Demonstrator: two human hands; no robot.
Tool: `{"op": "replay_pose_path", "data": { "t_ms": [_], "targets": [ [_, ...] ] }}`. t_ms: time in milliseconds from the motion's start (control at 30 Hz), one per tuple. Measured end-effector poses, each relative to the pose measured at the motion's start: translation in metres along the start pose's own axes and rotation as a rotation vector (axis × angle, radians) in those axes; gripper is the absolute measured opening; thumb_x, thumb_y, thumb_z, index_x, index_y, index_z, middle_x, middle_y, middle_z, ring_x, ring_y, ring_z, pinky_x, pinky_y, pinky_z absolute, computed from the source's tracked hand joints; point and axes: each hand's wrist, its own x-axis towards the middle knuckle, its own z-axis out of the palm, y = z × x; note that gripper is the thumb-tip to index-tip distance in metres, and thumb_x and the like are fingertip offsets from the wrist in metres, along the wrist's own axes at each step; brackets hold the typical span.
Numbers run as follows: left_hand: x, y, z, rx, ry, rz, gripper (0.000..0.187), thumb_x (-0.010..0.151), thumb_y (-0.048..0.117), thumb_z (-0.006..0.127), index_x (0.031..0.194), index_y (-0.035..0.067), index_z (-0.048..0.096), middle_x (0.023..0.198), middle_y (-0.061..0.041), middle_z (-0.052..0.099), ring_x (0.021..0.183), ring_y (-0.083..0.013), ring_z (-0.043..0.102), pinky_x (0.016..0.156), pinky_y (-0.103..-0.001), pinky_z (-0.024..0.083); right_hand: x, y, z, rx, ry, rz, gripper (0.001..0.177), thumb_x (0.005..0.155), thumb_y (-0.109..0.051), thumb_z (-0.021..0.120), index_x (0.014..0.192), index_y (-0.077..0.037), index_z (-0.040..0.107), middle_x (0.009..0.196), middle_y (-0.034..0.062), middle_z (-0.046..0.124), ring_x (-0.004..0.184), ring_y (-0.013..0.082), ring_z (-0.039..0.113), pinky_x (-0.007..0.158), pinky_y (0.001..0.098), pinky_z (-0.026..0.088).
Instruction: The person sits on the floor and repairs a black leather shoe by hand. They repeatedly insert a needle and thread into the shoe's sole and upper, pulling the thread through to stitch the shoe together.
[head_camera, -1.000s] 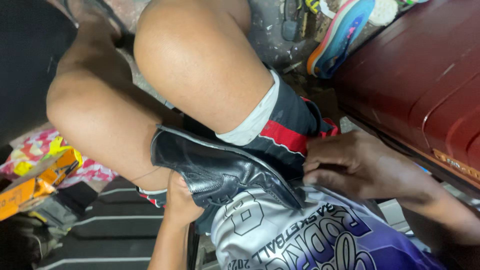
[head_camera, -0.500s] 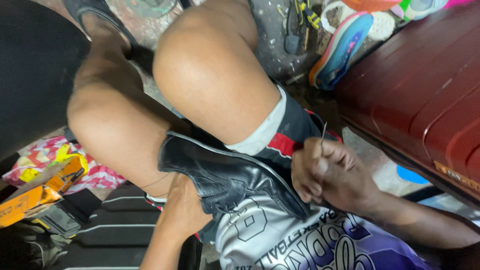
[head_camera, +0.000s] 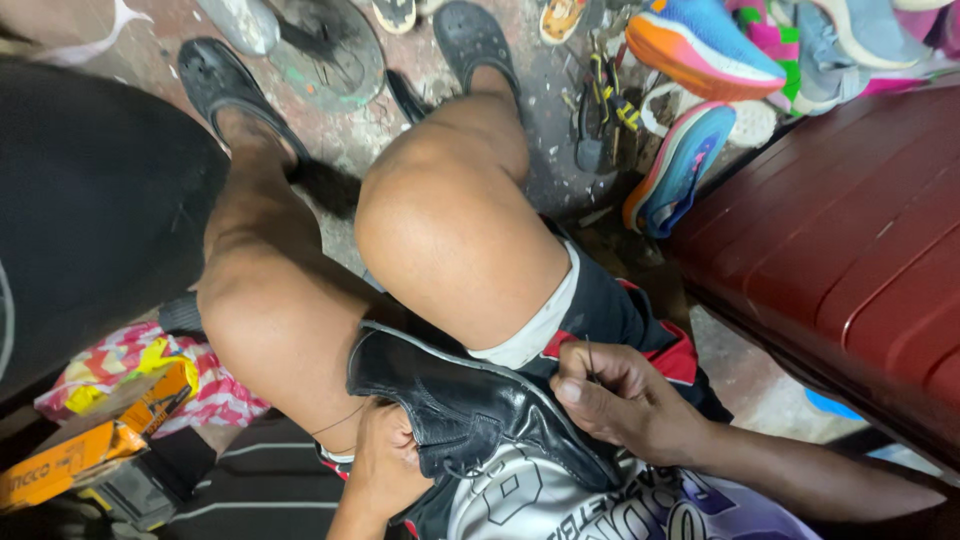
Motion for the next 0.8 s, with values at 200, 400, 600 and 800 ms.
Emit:
{"op": "replay_pose_path", "data": {
  "t_ms": [200, 400, 600, 800],
  "targets": [
    [-0.013, 0.006, -0.013, -0.093, -0.127, -0.099, 0.038, 0.076, 0.009, 0.076, 0.114, 0.003, 0.075, 0.12, -0.012, 0.077, 0.12, -0.0287, 0.066, 0.107, -0.039, 0.042, -0.001, -0.008, -0.003, 0.008, -0.054, -0.075, 0.034, 0.109, -0.023, 0.057, 0.08, -0.01, 0.043, 0.064, -0.0026, 0.042, 0.05, 0.0063, 0.036, 0.043, 0.0254, 0.028],
    [-0.014, 0.036, -0.003, -0.739, -0.291, -0.245, 0.069, 0.073, 0.01, 0.078, 0.138, 0.002, 0.055, 0.141, -0.01, 0.059, 0.137, -0.0205, 0.049, 0.114, -0.039, 0.031, -0.013, -0.045, 0.009, -0.423, 0.095, 0.089, 0.021, 0.1, -0.021, 0.062, 0.093, -0.001, 0.064, 0.063, -0.0004, 0.057, 0.05, 0.0072, 0.042, 0.044, 0.0227, 0.032],
    [0.0, 0.034, 0.022, -0.488, 0.118, -0.352, 0.033, 0.091, 0.026, 0.077, 0.108, -0.001, 0.072, 0.091, -0.005, 0.073, 0.08, -0.0139, 0.064, 0.074, -0.032, 0.055, -0.016, -0.113, 0.033, -0.992, 0.581, -0.348, 0.024, 0.097, -0.016, 0.067, 0.118, -0.008, 0.074, 0.114, 0.0043, 0.072, 0.097, 0.0159, 0.068, 0.079, 0.027, 0.053],
    [0.067, 0.027, 0.001, -0.14, 0.244, -0.21, 0.033, 0.092, 0.034, 0.073, 0.096, 0.001, 0.076, 0.084, -0.004, 0.074, 0.077, -0.0135, 0.067, 0.072, -0.031, 0.056, -0.02, -0.16, 0.104, -1.653, 0.074, -0.951, 0.041, 0.085, -0.005, 0.061, 0.126, -0.002, 0.067, 0.124, 0.0114, 0.065, 0.113, 0.0313, 0.062, 0.093, 0.0417, 0.049]
  ]
}}
